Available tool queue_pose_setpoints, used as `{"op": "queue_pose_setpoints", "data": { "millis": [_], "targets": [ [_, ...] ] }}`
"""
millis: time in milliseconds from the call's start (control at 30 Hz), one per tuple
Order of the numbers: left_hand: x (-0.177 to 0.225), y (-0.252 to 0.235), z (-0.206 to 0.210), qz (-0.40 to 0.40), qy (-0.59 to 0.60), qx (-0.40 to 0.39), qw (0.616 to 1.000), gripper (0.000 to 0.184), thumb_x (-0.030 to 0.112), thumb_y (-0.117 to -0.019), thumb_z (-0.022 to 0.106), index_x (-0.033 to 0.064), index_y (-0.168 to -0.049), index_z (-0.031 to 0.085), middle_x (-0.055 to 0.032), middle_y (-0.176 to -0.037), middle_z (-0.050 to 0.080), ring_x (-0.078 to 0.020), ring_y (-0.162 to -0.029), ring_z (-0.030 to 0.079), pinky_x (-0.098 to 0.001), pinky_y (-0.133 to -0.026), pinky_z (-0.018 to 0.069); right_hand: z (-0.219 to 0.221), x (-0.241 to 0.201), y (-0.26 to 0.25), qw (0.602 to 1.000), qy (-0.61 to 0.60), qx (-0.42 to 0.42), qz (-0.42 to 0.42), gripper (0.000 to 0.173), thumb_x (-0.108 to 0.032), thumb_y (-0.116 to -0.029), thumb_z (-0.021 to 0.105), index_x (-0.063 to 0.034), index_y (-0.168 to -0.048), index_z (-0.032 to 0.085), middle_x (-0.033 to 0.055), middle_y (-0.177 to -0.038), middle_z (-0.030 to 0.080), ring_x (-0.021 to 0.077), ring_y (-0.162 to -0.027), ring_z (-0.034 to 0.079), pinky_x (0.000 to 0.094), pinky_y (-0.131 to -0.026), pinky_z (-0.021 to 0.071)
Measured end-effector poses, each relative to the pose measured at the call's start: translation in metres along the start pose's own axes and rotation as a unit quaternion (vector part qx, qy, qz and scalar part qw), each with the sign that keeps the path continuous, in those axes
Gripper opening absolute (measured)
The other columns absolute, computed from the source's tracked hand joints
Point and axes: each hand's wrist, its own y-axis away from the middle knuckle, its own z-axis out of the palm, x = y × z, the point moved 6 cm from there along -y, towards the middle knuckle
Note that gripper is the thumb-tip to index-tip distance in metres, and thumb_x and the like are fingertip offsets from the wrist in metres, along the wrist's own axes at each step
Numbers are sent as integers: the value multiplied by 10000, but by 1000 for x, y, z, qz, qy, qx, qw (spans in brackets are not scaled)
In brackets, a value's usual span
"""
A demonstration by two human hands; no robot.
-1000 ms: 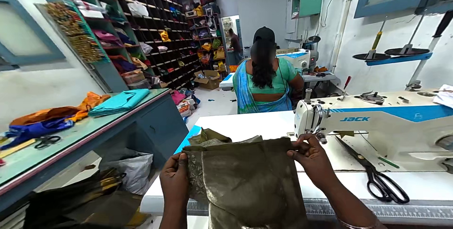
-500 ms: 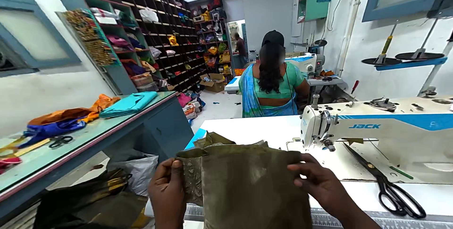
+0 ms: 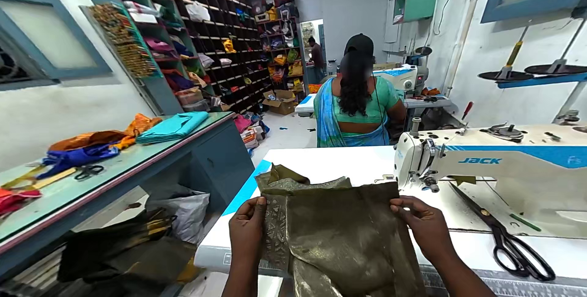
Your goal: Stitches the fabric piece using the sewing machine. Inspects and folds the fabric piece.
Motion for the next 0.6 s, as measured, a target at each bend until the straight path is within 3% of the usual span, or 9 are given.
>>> {"op": "queue_pose_setpoints", "data": {
  "millis": [200,367,500,600],
  "targets": [
    [-5,-3,-1,6,-8,-3,1000,115,18,-981,628,-2,-916,720,24,-737,694,0,-647,632,-167,-644,541,-6,6,-3,1000,25,6,-5,121,36,-844,725,-48,-906,787,19,-968,743,62,-863,696,227,-758,592],
    [-14,-6,-2,17,-48,-68,996,65,-1,-932,677,4,-934,742,11,-747,709,-19,-650,639,-187,-656,547,-12,17,-4,1000,13,3,-7,137,60,-829,718,-35,-907,778,14,-949,739,48,-812,680,214,-740,582],
    [-14,-5,2,39,-94,-114,988,88,-1,-931,678,-14,-992,740,-4,-808,723,-21,-692,650,-197,-699,558,-12,16,-5,999,21,-25,9,228,56,-889,670,-15,-1092,746,24,-1034,739,33,-749,640,201,-713,552],
    [-11,-3,4,53,-114,-124,984,105,24,-956,653,-10,-1013,735,-6,-833,721,-18,-698,644,-195,-695,549,-12,12,-5,999,12,-27,23,237,30,-929,635,-24,-1142,726,25,-1061,734,60,-803,665,221,-747,564]
  ]
}}
